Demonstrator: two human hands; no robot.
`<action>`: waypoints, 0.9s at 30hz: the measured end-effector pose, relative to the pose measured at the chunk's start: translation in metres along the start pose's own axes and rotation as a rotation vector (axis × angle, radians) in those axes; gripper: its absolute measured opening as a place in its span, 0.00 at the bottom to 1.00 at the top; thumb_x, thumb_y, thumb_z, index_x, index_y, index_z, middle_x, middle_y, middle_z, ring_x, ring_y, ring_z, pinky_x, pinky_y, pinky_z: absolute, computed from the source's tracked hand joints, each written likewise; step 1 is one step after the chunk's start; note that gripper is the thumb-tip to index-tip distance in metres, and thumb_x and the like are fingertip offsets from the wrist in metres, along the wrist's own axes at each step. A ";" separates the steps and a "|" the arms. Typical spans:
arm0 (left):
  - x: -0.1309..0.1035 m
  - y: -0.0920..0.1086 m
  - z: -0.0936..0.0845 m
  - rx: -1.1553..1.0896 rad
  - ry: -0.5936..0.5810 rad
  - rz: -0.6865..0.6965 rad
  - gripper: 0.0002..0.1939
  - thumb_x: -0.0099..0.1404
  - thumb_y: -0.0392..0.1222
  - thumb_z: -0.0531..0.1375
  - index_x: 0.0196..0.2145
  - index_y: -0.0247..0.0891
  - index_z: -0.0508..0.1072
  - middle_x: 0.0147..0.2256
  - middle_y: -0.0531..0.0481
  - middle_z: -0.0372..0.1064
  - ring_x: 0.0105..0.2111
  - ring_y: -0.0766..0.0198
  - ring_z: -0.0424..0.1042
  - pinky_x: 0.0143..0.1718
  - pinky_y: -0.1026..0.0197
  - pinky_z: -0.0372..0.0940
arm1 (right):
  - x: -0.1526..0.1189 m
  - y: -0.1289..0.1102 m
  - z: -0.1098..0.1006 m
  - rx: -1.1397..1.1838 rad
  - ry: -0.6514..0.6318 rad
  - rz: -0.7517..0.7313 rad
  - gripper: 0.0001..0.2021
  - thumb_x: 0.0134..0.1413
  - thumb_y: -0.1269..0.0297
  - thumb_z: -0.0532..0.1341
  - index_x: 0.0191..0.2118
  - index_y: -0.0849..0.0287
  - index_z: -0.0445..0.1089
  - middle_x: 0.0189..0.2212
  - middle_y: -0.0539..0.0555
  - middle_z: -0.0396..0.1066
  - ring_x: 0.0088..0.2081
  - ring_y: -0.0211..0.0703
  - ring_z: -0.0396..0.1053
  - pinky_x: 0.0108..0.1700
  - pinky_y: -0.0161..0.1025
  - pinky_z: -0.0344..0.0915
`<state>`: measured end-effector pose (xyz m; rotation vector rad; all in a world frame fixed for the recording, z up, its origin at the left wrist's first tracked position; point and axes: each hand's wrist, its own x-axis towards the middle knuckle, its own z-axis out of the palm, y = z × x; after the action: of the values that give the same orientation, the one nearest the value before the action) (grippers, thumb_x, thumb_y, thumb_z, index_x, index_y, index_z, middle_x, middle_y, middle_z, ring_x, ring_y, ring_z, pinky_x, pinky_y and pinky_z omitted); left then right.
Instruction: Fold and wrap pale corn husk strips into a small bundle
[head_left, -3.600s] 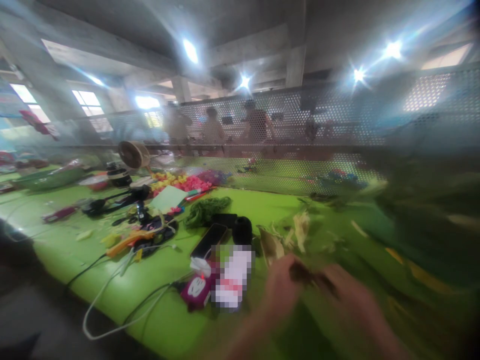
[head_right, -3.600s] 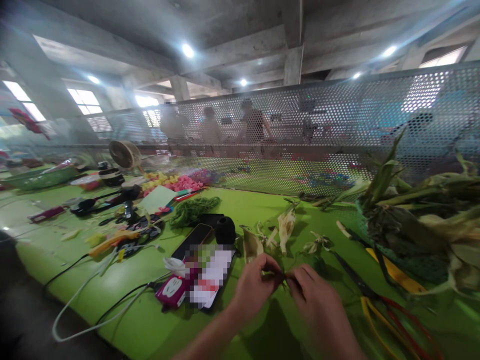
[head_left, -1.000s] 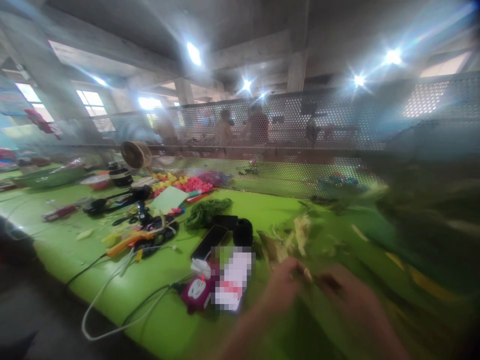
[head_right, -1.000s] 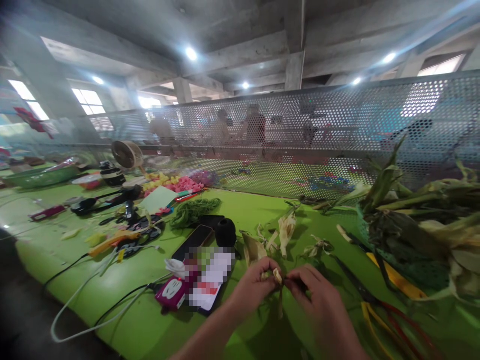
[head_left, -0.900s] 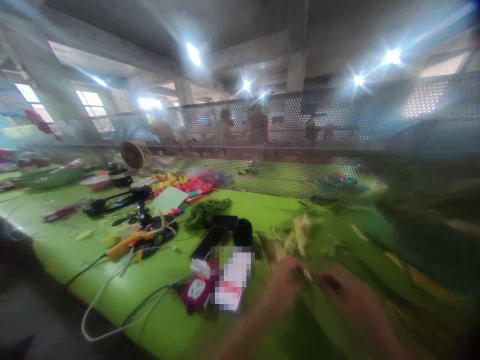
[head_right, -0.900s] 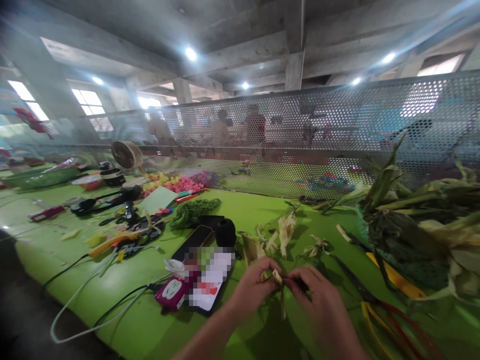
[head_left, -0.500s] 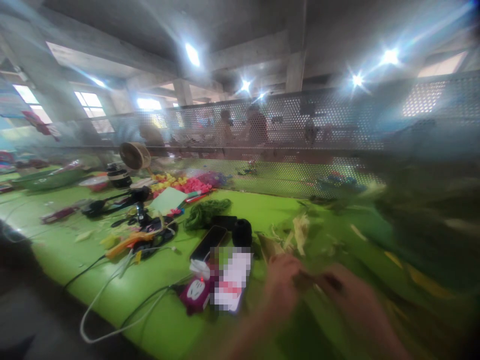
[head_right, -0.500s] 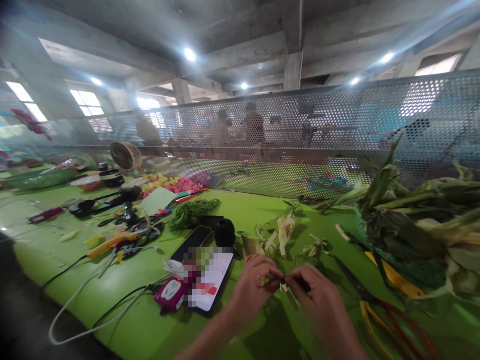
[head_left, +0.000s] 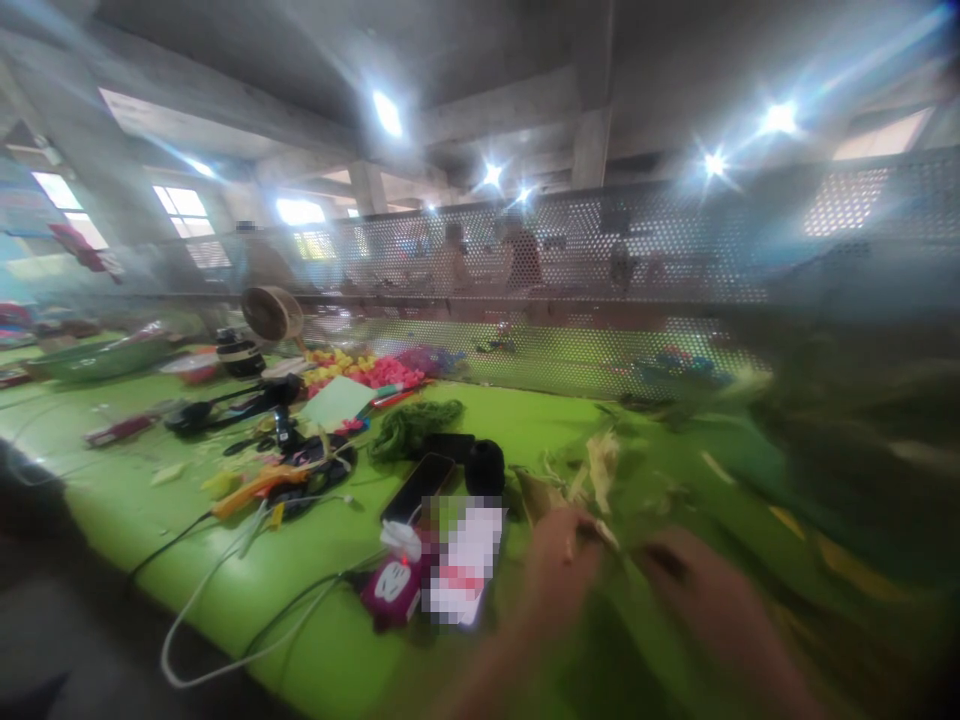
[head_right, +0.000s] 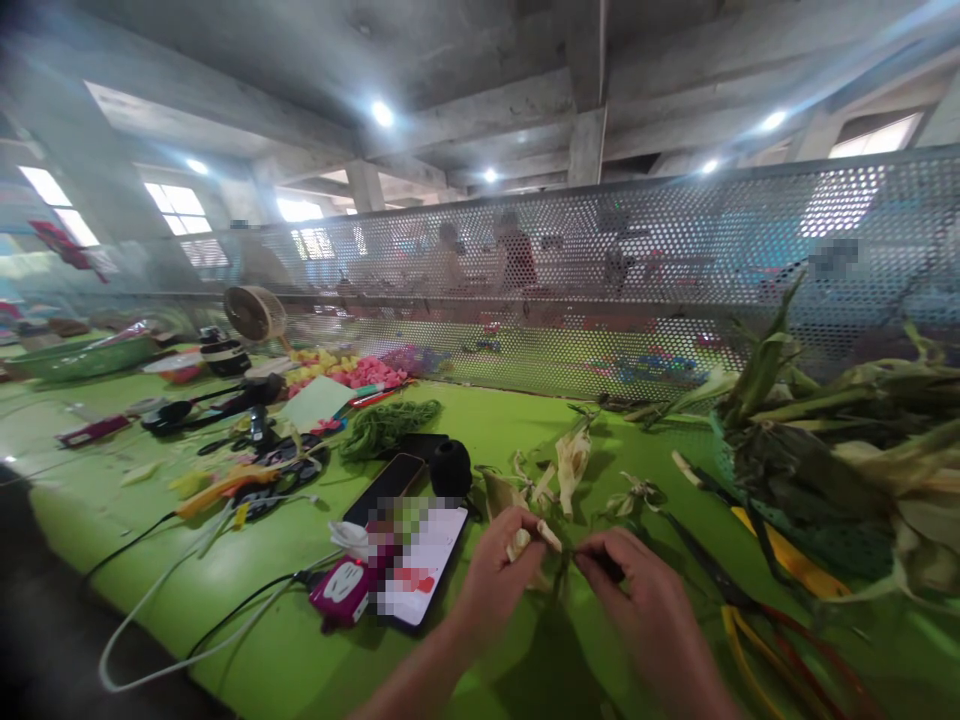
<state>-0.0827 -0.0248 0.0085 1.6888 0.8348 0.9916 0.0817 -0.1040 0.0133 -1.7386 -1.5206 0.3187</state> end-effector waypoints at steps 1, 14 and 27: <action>0.001 0.000 0.000 -0.040 0.003 -0.032 0.04 0.62 0.36 0.56 0.33 0.38 0.71 0.36 0.49 0.69 0.37 0.61 0.66 0.39 0.60 0.58 | 0.000 0.001 0.000 -0.007 0.007 -0.002 0.12 0.58 0.53 0.57 0.33 0.52 0.74 0.32 0.50 0.77 0.33 0.45 0.73 0.35 0.38 0.67; 0.004 -0.006 0.002 -0.548 -0.002 -0.254 0.05 0.61 0.41 0.58 0.33 0.37 0.66 0.29 0.53 0.64 0.29 0.68 0.62 0.32 0.64 0.56 | 0.000 -0.001 0.001 0.042 -0.039 -0.018 0.12 0.59 0.54 0.56 0.32 0.52 0.72 0.30 0.51 0.76 0.31 0.46 0.73 0.34 0.39 0.66; 0.004 -0.008 0.008 -0.758 -0.006 -0.308 0.12 0.55 0.44 0.65 0.30 0.37 0.65 0.27 0.54 0.62 0.26 0.70 0.60 0.28 0.65 0.54 | -0.001 -0.009 -0.003 -0.031 -0.102 -0.026 0.14 0.59 0.54 0.54 0.28 0.52 0.71 0.25 0.48 0.74 0.27 0.41 0.71 0.31 0.35 0.65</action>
<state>-0.0747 -0.0215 -0.0001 0.8858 0.5808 0.9254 0.0775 -0.1060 0.0212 -1.7484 -1.6274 0.3773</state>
